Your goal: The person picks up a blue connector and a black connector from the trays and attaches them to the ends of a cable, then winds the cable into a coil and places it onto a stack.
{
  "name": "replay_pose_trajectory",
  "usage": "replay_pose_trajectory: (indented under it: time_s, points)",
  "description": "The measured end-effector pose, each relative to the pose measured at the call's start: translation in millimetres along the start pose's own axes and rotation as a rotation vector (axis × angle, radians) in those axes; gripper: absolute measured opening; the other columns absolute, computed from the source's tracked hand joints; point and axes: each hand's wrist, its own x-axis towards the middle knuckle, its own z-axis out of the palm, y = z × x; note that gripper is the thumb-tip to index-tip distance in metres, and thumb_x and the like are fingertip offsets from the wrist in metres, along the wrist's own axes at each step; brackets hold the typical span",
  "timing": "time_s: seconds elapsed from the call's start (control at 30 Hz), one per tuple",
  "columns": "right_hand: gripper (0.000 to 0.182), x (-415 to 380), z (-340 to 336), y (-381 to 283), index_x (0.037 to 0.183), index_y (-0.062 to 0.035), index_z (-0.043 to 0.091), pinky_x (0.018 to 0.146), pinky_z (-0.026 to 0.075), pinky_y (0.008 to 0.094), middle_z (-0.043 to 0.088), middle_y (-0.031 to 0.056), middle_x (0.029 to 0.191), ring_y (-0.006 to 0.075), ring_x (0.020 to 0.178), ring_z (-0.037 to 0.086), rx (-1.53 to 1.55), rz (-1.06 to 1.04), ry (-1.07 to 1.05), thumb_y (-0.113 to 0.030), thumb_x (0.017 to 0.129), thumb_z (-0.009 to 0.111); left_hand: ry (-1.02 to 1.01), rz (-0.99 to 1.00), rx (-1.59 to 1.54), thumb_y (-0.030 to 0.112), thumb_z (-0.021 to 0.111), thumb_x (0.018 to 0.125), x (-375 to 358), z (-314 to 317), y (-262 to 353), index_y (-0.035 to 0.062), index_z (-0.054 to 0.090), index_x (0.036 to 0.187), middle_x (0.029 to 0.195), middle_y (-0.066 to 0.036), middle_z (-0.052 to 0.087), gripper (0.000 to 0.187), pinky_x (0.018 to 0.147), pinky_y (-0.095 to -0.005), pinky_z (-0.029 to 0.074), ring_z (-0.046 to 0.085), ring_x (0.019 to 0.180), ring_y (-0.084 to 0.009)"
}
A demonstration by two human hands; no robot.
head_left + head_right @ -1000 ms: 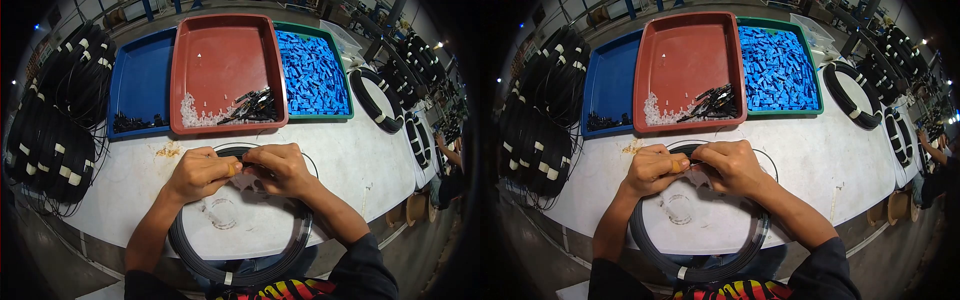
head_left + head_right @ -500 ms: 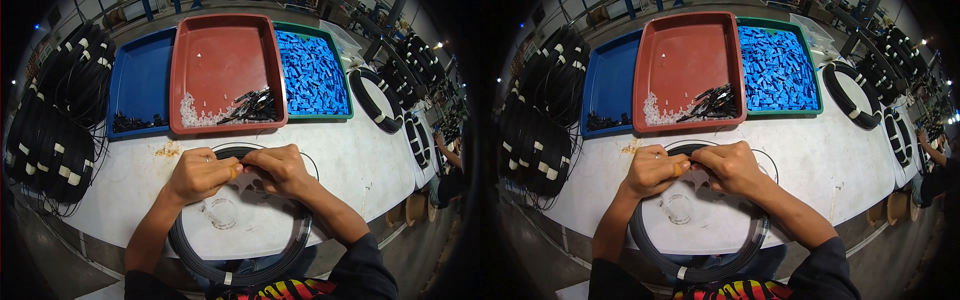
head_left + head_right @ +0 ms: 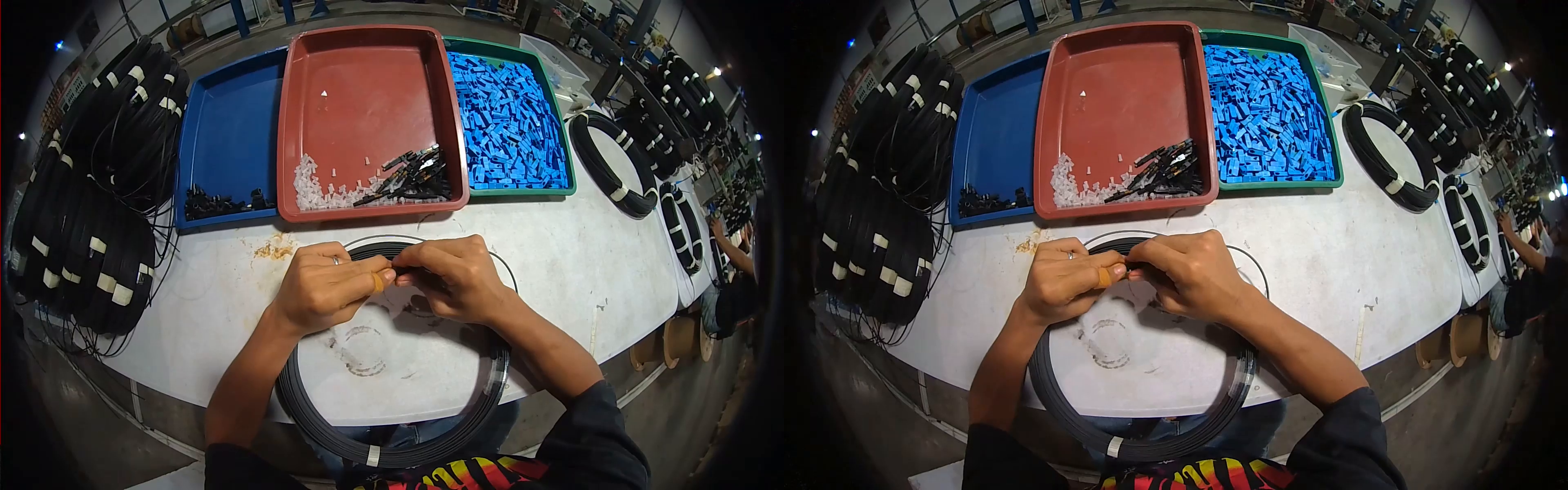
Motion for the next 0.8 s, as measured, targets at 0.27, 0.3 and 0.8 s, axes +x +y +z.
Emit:
replay_pose_trajectory:
  time_s: [0.27, 0.3, 0.8]
  points:
    - [0.024, -0.7, 0.1, 1.8, 0.093, -0.0069, 0.070, 0.054, 0.052, 0.0364, 0.071, 0.0083, 0.078, 0.0271, 0.063, 0.068, 0.009, 0.011, -0.002, -0.005, 0.070, 0.077, -0.013, 0.027, 0.034, 0.005, 0.080, 0.077, -1.3, 2.4, 0.6, 0.0079, 0.075, 0.086, 0.087, -0.001, 0.077, 0.011, 0.053, -0.0251, 0.046, 0.063, 0.058, -0.0113]
    - [0.024, 0.2, -0.4, 1.9, 0.093, -0.0070, 0.070, 0.054, 0.052, 0.0363, 0.071, 0.0082, 0.077, 0.0270, 0.063, 0.068, 0.009, 0.007, -0.009, -0.005, 0.070, 0.076, -0.013, 0.027, 0.033, 0.006, 0.081, 0.077, -2.0, 3.0, 0.0, 0.0078, 0.075, 0.086, 0.086, -0.001, 0.077, 0.011, 0.053, -0.0252, 0.046, 0.063, 0.058, -0.0114]
    - [0.024, -0.4, -2.8, 0.1, 0.094, -0.0047, 0.071, 0.056, 0.054, 0.0373, 0.071, 0.0102, 0.077, 0.0284, 0.064, 0.069, 0.018, 0.045, -0.024, -0.003, 0.070, 0.075, 0.031, 0.003, 0.012, 0.006, 0.079, 0.076, -0.4, 3.0, -0.5, 0.0075, 0.075, 0.085, 0.084, 0.000, 0.076, 0.009, 0.050, -0.0248, 0.044, 0.060, 0.053, -0.0123]
